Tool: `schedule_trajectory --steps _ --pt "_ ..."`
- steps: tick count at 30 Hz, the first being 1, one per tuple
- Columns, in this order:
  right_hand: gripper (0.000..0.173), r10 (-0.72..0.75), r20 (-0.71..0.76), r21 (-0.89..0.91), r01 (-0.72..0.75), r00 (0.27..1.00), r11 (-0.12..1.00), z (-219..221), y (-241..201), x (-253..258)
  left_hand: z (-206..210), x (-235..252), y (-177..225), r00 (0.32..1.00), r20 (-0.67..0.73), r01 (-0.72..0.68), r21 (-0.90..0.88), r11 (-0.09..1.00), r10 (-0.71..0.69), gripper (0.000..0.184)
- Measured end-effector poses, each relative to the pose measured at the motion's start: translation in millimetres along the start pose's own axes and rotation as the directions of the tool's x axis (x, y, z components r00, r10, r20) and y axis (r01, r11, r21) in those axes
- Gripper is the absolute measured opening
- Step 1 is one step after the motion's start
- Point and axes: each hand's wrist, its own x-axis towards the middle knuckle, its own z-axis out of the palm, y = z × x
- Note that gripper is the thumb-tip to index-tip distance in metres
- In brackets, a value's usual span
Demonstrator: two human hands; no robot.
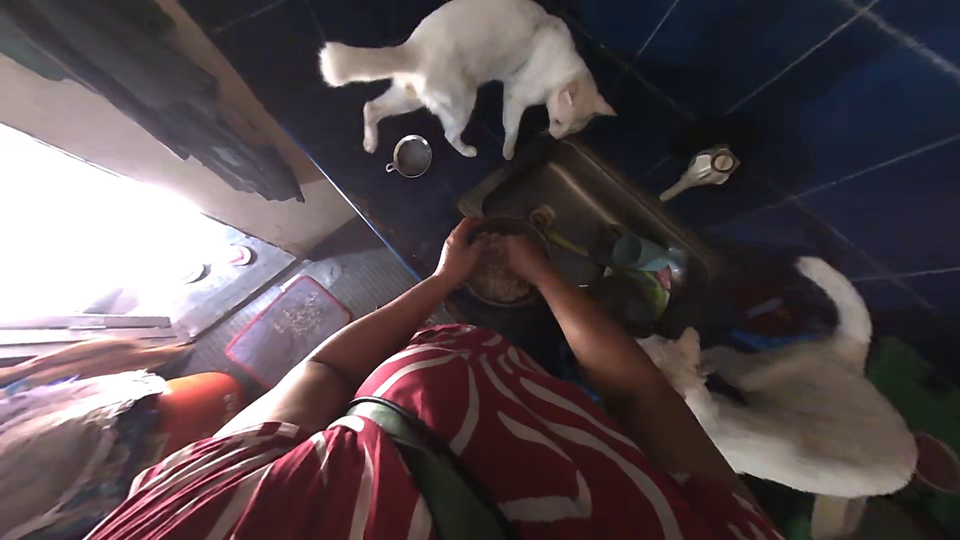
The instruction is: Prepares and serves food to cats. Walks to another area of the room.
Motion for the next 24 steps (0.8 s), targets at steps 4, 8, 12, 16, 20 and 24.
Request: schedule_trajectory --steps 4,8,12,16,20,24 --pt "0.031 -0.018 0.103 -0.168 0.036 0.995 0.985 -16 0 -7 1 -2 4 1.0 -0.008 -0.014 0.016 1.0 0.014 0.031" --pt "0.036 -0.06 0.059 -0.186 0.07 0.996 0.98 -16 3 -10 2 0 3 1.0 -0.01 0.001 0.02 1.0 -0.001 0.033" --pt "0.052 -0.017 0.092 -0.231 0.038 0.996 0.972 -12 -5 -27 1 -1 1 1.0 -0.008 -0.017 0.013 1.0 0.018 0.034" --pt "0.07 0.034 0.098 -0.229 -0.01 0.995 0.973 36 2 -23 2 -1 0 0.999 -0.001 -0.043 0.023 0.999 0.043 0.03" --pt "0.061 0.026 -0.03 -0.116 -0.029 0.999 0.993 40 10 -7 2 -5 -2 0.996 0.014 -0.088 0.006 0.996 0.088 0.024" --pt "0.048 0.102 -0.13 0.223 -0.071 0.986 0.972 7 2 -23 -4 -23 15 0.991 0.077 -0.112 0.054 0.992 0.108 0.021"
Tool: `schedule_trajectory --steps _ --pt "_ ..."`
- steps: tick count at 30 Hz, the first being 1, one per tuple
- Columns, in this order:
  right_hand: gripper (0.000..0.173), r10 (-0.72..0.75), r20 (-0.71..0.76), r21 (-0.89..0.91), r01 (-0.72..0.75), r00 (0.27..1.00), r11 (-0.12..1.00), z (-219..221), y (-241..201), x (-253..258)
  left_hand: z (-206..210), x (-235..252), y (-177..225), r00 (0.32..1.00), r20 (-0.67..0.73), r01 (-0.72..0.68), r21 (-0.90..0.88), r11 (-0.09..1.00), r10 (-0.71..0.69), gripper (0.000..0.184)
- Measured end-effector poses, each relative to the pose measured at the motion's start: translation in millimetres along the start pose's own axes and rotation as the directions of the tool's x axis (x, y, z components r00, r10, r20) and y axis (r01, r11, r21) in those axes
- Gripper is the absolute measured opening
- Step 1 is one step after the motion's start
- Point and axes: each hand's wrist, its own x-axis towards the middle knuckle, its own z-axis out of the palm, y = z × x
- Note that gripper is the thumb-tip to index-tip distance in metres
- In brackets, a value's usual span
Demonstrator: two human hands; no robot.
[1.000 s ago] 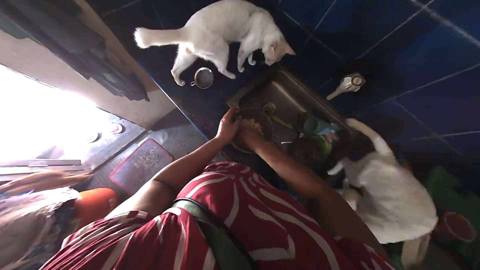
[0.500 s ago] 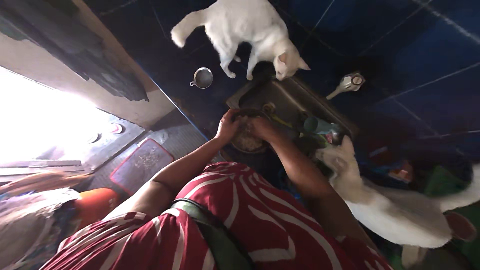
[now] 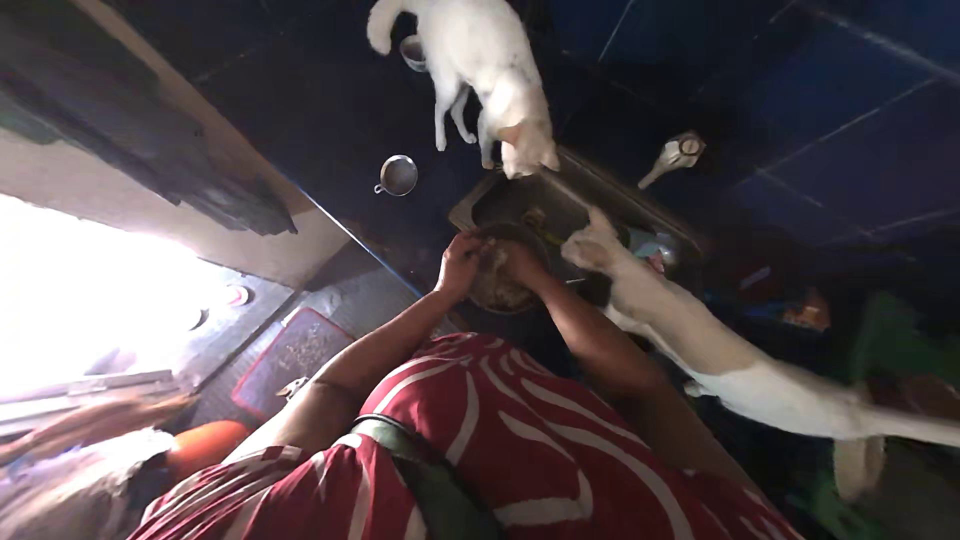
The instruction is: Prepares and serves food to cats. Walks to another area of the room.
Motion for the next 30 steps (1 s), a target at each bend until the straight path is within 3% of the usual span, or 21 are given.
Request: schedule_trajectory --steps 4,9,13,16,18,21,24,27,30 --pt "0.044 0.077 -0.173 0.008 -0.077 0.982 0.997 -6 -13 -22 -5 4 6 1.0 0.002 -0.029 -0.009 1.0 0.029 0.018" --pt "0.058 0.285 -0.184 0.005 -0.29 0.941 0.957 10 -44 -66 -15 5 21 0.982 0.147 -0.118 -0.017 0.993 0.119 0.018" --pt "0.051 0.346 -0.259 0.122 -0.324 0.902 0.938 42 -56 -103 -20 -3 28 0.906 0.345 -0.255 -0.015 0.967 0.244 0.019" --pt "0.042 0.456 -0.368 0.263 -0.379 0.81 0.887 75 -69 -126 -24 -16 32 0.812 0.504 -0.312 -0.052 0.949 0.295 0.018" --pt "0.042 0.536 -0.427 0.354 -0.411 0.728 0.84 98 -82 -143 -28 -29 37 0.734 0.6 -0.353 -0.064 0.934 0.318 0.018" --pt "0.041 0.662 -0.469 0.5 -0.442 0.584 0.744 139 -106 -175 -31 -53 35 0.566 0.742 -0.425 -0.112 0.898 0.36 0.019" --pt "0.038 0.762 -0.516 0.63 -0.429 0.392 0.648 188 -127 -210 -24 -82 17 0.383 0.801 -0.401 -0.304 0.864 0.46 0.017" --pt "0.05 0.878 -0.459 0.799 -0.37 0.134 0.474 236 -150 -251 -21 -124 9 0.206 0.847 -0.358 -0.4 0.843 0.49 0.014" --pt "0.069 0.924 -0.379 0.911 -0.19 -0.039 0.366 286 -157 -282 -29 -172 9 0.011 0.87 -0.404 -0.447 0.798 0.493 0.019"
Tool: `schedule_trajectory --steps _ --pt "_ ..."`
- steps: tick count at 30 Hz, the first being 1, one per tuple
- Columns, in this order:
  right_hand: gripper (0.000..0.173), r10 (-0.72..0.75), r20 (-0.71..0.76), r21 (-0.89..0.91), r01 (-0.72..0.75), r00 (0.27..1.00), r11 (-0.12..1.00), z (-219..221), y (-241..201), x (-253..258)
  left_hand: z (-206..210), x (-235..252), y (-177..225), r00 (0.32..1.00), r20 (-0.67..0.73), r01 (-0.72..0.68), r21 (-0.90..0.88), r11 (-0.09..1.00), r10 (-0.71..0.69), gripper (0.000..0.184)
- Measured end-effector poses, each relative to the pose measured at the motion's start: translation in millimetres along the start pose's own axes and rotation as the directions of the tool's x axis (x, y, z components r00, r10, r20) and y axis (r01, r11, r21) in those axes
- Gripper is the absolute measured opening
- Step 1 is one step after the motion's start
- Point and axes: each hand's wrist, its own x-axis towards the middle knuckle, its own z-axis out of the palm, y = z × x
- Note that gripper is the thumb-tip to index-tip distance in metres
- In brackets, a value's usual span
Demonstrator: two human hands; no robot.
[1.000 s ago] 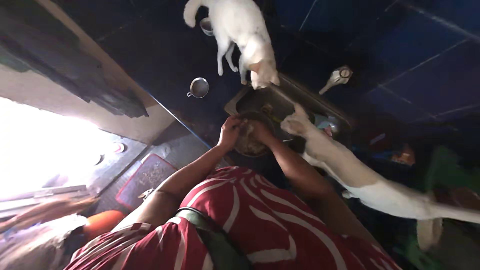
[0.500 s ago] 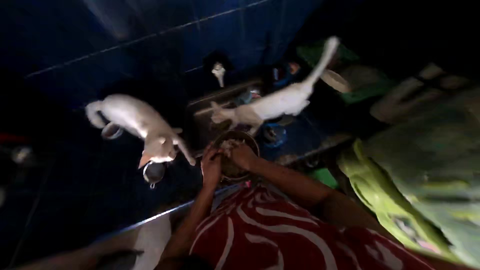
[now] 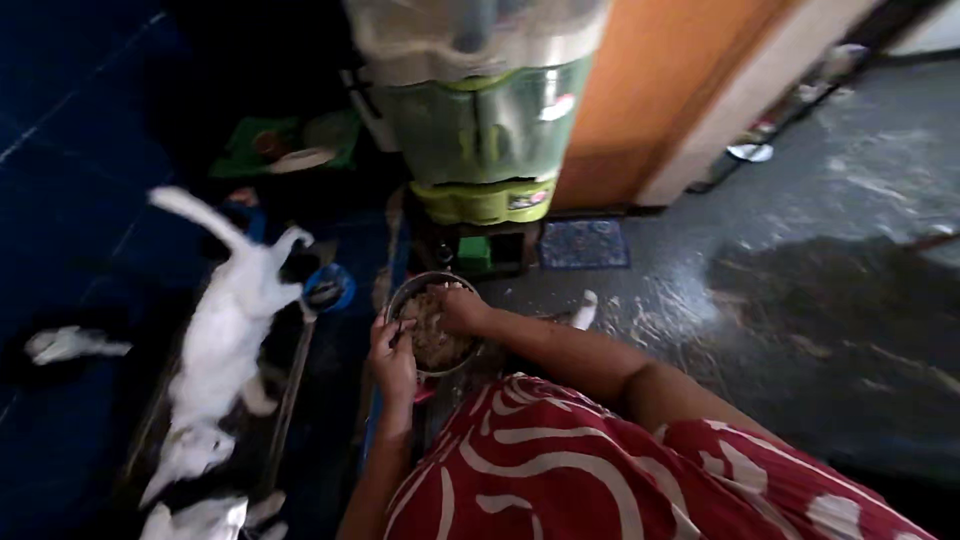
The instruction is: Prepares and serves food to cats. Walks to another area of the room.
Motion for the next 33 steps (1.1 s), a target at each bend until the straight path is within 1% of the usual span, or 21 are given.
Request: schedule_trajectory --steps 2,4,5,6,7,10,12,14,16,19,21,22,24,25,28,31,33 --pt "0.066 0.019 -0.046 0.147 -0.012 0.999 0.989 -11 25 -14 27 -8 19 0.993 0.109 -0.056 0.007 0.998 0.055 0.019" --pt "0.054 -0.012 -0.032 0.21 0.018 0.999 0.977 -26 36 -29 53 -14 38 0.98 0.172 -0.094 -0.018 0.995 0.095 0.017" --pt "0.047 -0.052 -0.013 0.225 0.054 0.999 0.973 -33 41 -37 65 -16 46 0.974 0.198 -0.102 -0.027 0.994 0.106 0.016" --pt "0.043 -0.095 0.013 0.221 0.089 0.995 0.971 -38 48 -45 76 -17 54 0.968 0.228 -0.105 -0.026 0.994 0.109 0.016" --pt "0.044 -0.102 0.059 0.191 0.089 0.993 0.978 -44 54 -54 87 -17 61 0.959 0.262 -0.102 -0.027 0.994 0.105 0.015" --pt "0.053 0.011 0.23 0.024 -0.017 0.973 1.0 -76 62 -93 122 -19 79 0.93 0.363 -0.038 -0.071 0.997 0.061 0.018" --pt "0.057 0.056 0.243 0.002 -0.058 0.968 0.998 -94 75 -114 151 -21 91 0.909 0.416 0.016 -0.083 0.996 0.02 0.021" --pt "0.053 0.079 0.183 0.098 -0.098 0.98 0.99 -108 99 -133 182 -25 102 0.874 0.486 0.017 -0.082 0.996 0.025 0.023" --pt "0.052 0.108 0.073 0.245 -0.123 0.991 0.962 -116 135 -144 217 -28 113 0.841 0.537 -0.021 -0.08 0.997 0.061 0.021" --pt "0.04 0.224 -0.091 0.378 -0.174 0.97 0.909 -145 176 -166 269 -29 134 0.808 0.578 -0.08 -0.082 0.993 0.113 0.018" --pt "0.031 0.272 -0.195 0.401 -0.177 0.942 0.899 -173 196 -184 303 -29 149 0.783 0.601 -0.115 -0.108 0.987 0.157 0.016" --pt "0.029 0.278 -0.255 0.392 -0.164 0.926 0.905 -186 209 -191 321 -27 157 0.773 0.611 -0.13 -0.117 0.985 0.174 0.016" --pt "0.03 0.269 -0.39 0.362 -0.122 0.881 0.924 -206 238 -202 357 -25 172 0.744 0.643 -0.138 -0.116 0.984 0.181 0.019" --pt "0.031 0.26 -0.43 0.334 -0.115 0.865 0.936 -216 253 -210 374 -26 179 0.731 0.657 -0.145 -0.114 0.983 0.184 0.02" --pt "0.032 0.305 -0.462 0.278 -0.191 0.833 0.942 -246 285 -233 424 -32 193 0.694 0.682 -0.179 -0.15 0.972 0.233 0.022" --pt "0.029 0.415 -0.483 0.282 -0.311 0.771 0.907 -270 305 -257 467 -36 205 0.646 0.716 -0.195 -0.18 0.964 0.264 0.021" --pt "0.035 0.504 -0.449 0.279 -0.42 0.738 0.863 -291 312 -275 495 -38 215 0.609 0.747 -0.19 -0.191 0.963 0.268 0.021"
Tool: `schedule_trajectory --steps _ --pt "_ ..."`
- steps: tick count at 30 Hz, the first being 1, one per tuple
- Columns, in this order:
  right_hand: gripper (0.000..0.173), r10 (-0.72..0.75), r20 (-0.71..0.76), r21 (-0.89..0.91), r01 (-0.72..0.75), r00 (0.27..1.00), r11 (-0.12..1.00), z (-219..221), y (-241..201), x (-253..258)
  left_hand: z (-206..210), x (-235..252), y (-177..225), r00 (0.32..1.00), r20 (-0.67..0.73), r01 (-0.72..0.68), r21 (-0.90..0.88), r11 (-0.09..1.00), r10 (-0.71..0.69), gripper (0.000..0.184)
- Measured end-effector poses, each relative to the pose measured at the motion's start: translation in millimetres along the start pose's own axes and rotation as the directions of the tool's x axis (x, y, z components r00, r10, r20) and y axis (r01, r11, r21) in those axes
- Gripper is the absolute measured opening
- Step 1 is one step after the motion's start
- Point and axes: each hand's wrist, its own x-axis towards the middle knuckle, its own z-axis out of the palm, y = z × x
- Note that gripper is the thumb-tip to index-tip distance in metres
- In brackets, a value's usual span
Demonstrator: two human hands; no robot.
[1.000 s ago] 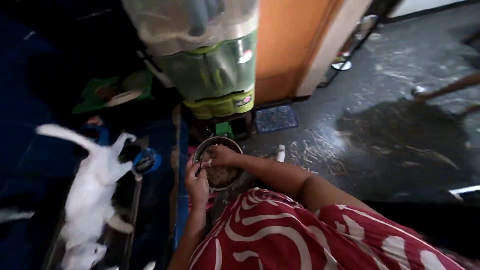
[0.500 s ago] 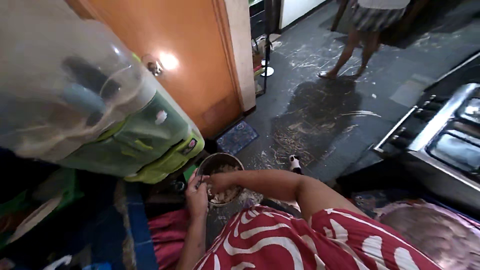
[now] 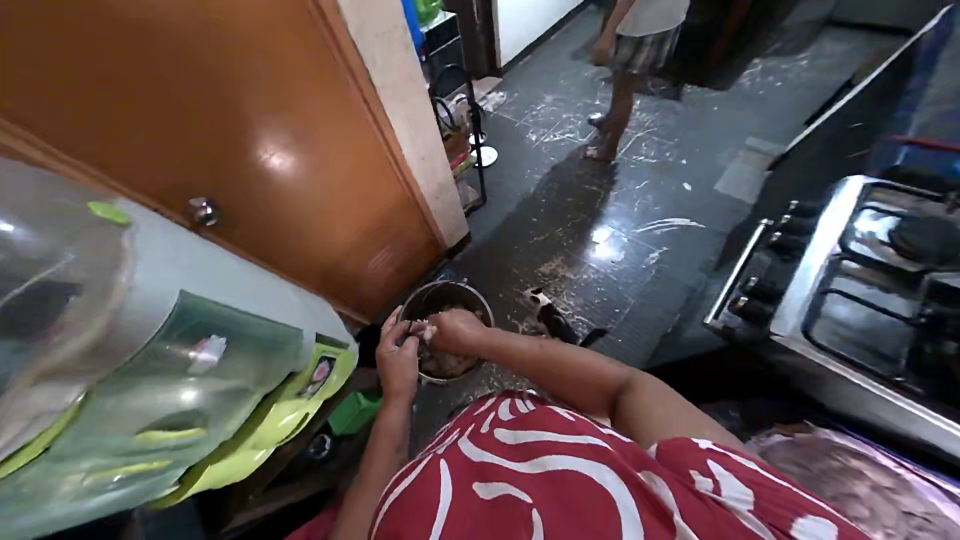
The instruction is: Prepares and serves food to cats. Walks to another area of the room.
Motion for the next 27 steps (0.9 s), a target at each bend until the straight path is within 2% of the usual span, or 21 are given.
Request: schedule_trajectory --steps 3,6,11,15,19,23,25,27 --pt "0.045 0.112 0.025 -0.07 -0.11 0.993 0.991 -34 17 10 28 35 5 0.998 0.068 -0.007 -0.003 1.0 0.007 0.023" --pt "0.038 0.125 0.016 -0.094 -0.123 0.992 0.988 -61 42 31 55 76 10 0.993 0.121 -0.017 0.014 1.0 0.015 0.023" --pt "0.039 -0.026 -0.073 -0.123 0.017 0.997 0.992 -115 87 82 100 158 22 0.982 0.185 -0.043 0.027 0.999 0.037 0.023" --pt "0.046 -0.055 -0.119 -0.153 0.037 0.991 0.988 -174 111 134 133 229 39 0.966 0.256 -0.052 0.038 0.998 0.041 0.023" --pt "0.035 0.041 -0.154 -0.172 -0.067 0.987 0.983 -233 130 172 168 298 52 0.941 0.328 -0.103 0.028 0.994 0.088 0.022" --pt "0.035 0.096 -0.212 -0.226 -0.144 0.972 0.963 -278 164 203 215 355 65 0.898 0.421 -0.149 0.008 0.989 0.131 0.016" --pt "0.042 0.215 -0.182 -0.217 -0.253 0.959 0.943 -301 183 214 241 380 72 0.884 0.443 -0.153 -0.032 0.988 0.151 0.014" --pt "0.059 0.341 -0.164 -0.178 -0.367 0.926 0.913 -322 206 224 265 405 82 0.891 0.443 -0.09 -0.044 0.995 0.1 0.018"
